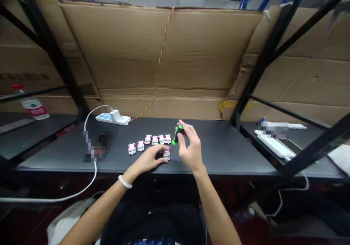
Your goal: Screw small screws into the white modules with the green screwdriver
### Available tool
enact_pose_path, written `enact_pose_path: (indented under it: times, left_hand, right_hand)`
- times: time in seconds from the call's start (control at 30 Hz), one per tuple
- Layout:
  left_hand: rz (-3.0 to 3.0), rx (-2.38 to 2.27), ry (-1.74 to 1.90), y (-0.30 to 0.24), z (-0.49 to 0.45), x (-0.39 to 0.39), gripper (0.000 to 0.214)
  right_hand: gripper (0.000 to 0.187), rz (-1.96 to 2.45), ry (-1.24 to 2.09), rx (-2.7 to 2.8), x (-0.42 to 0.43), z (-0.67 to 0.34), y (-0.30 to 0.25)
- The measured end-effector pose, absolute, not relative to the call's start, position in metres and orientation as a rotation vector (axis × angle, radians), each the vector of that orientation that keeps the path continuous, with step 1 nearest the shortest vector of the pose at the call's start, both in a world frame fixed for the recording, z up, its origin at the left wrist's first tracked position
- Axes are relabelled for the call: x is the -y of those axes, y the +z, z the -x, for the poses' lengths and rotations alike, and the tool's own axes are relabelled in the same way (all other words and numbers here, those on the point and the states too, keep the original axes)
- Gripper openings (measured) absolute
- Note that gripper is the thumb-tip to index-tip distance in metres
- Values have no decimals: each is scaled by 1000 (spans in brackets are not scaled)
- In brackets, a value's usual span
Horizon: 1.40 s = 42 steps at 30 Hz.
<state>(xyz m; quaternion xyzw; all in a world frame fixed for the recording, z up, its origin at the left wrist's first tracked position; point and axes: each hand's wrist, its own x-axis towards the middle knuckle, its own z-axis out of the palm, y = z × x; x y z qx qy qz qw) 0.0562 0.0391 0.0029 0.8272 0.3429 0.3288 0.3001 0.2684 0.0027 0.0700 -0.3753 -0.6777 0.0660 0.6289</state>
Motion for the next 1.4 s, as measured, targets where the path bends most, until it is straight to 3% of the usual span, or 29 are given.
enact_pose_path:
  times: [0.27,0.4,0.53,0.6,0.77,0.93,1.1,1.3,1.4]
  left_hand:
    - [-2221,-893,865,4,-57,-40,34]
    - [-2264,-815,878,7,-57,-40,17]
    - [-2301,-807,837,7,-57,-42,5]
    - [-2313,-806,834,6,-56,-43,5]
    - [-2318,-795,840,5,-56,-42,5]
    - [-2321,-808,851,5,-56,-42,6]
    - [-2322,-783,858,5,-56,-43,6]
    - [-2328,-799,841,5,-57,-42,6]
    - [-2317,-801,846,6,-57,-41,5]
  right_hand:
    - [36,934,36,1484,-6,-268,71]
    - [45,825,285,1597,-6,-269,71]
    - [37,888,127,1553,-4,-269,72]
    - [37,921,49,1520,-4,-269,73]
    - [45,825,231,1644,0,-269,76]
    - [37,906,18,1551,2,-266,79]
    - [44,861,199,1633,-1,-267,77]
    - [38,936,36,1531,-2,-265,76]
    - [44,908,161,1562,-4,-266,74]
